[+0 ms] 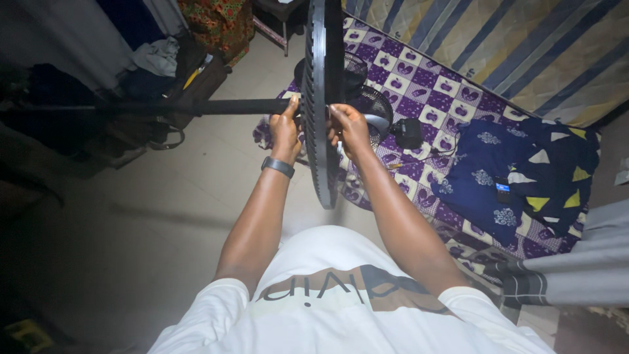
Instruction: The person assembles a standing fan by attaching the motor housing to the pole, securing the fan blades, and fitting the front and rear grills. They use a screwdriver to tighten screws and ensure the components are properly aligned.
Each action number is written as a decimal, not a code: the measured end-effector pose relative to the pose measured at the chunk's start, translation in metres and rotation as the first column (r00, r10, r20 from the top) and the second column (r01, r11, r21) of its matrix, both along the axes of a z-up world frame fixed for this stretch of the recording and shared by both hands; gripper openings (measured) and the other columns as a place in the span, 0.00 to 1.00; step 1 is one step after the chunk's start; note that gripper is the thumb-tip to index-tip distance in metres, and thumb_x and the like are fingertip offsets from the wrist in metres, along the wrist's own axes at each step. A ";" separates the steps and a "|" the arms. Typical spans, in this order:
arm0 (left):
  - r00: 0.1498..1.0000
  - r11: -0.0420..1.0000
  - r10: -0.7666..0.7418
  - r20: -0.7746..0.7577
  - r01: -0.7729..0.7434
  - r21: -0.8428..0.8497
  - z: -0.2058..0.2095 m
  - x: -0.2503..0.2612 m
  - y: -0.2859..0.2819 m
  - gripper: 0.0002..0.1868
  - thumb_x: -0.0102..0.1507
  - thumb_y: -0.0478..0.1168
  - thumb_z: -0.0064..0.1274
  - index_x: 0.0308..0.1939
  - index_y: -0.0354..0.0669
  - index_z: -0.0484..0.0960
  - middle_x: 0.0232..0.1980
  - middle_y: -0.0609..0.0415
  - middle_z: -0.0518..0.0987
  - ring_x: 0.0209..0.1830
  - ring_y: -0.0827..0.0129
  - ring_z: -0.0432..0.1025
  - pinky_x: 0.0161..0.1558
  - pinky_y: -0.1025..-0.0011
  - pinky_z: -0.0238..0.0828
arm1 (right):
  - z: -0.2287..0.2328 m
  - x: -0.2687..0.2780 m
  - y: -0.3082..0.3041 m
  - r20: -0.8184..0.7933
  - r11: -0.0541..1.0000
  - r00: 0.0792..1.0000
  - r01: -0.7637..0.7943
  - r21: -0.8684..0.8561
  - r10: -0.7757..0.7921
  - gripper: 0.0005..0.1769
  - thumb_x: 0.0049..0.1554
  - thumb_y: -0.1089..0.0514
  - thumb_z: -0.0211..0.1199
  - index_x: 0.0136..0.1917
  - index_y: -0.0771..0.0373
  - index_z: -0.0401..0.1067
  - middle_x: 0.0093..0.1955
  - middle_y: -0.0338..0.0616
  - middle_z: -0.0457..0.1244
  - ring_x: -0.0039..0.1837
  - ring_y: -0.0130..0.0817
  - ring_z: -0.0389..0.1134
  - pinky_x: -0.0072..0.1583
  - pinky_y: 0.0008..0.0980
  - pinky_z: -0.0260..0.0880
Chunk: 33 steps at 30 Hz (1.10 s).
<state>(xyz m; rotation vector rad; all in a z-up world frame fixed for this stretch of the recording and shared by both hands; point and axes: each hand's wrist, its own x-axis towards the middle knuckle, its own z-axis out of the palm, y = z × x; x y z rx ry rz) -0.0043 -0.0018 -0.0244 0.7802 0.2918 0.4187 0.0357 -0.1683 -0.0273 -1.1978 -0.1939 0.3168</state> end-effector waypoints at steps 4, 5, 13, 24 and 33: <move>1.000 0.997 -0.008 0.001 0.008 -0.071 0.002 -0.001 -0.001 0.10 0.65 0.41 0.59 0.35 0.37 0.80 0.30 0.55 0.81 0.22 0.72 0.74 0.24 0.72 0.70 | 0.004 0.001 -0.004 0.116 0.989 0.992 -0.027 -0.146 0.044 0.12 0.63 0.57 0.63 0.57 0.66 0.74 0.40 0.46 0.68 0.32 0.28 0.68 0.31 0.26 0.67; 1.000 0.994 -0.023 -0.003 0.023 -0.105 0.003 -0.001 -0.003 0.10 0.65 0.40 0.59 0.34 0.37 0.80 0.29 0.54 0.80 0.22 0.70 0.75 0.24 0.71 0.72 | 0.006 0.000 -0.006 0.122 0.988 0.991 -0.029 -0.154 0.048 0.13 0.61 0.58 0.63 0.57 0.66 0.74 0.41 0.46 0.68 0.32 0.28 0.68 0.31 0.27 0.68; 0.994 0.969 0.006 -0.111 0.022 0.247 -0.006 -0.004 0.007 0.19 0.71 0.46 0.56 0.32 0.33 0.80 0.29 0.54 0.77 0.23 0.72 0.71 0.24 0.72 0.65 | 0.019 -0.002 0.013 0.080 0.984 0.994 -0.061 -0.167 0.075 0.13 0.62 0.51 0.63 0.47 0.63 0.70 0.36 0.38 0.63 0.30 0.27 0.67 0.33 0.30 0.71; 0.888 0.115 0.440 0.134 -0.204 0.972 0.029 -0.028 0.028 0.14 0.66 0.48 0.49 0.39 0.41 0.82 0.35 0.55 0.79 0.36 0.63 0.74 0.36 0.63 0.71 | 0.005 0.018 0.011 0.333 0.984 0.941 0.007 -0.181 0.055 0.14 0.64 0.49 0.63 0.41 0.60 0.74 0.32 0.32 0.62 0.31 0.19 0.61 0.36 0.23 0.65; 0.984 -0.338 0.120 0.133 -0.086 0.937 -0.021 -0.017 0.026 0.17 0.67 0.49 0.45 0.41 0.41 0.84 0.41 0.48 0.81 0.42 0.54 0.75 0.43 0.58 0.71 | -0.018 0.025 0.004 0.309 0.917 0.951 0.105 -0.384 0.020 0.19 0.63 0.48 0.66 0.36 0.62 0.71 0.28 0.31 0.57 0.29 0.20 0.56 0.32 0.26 0.58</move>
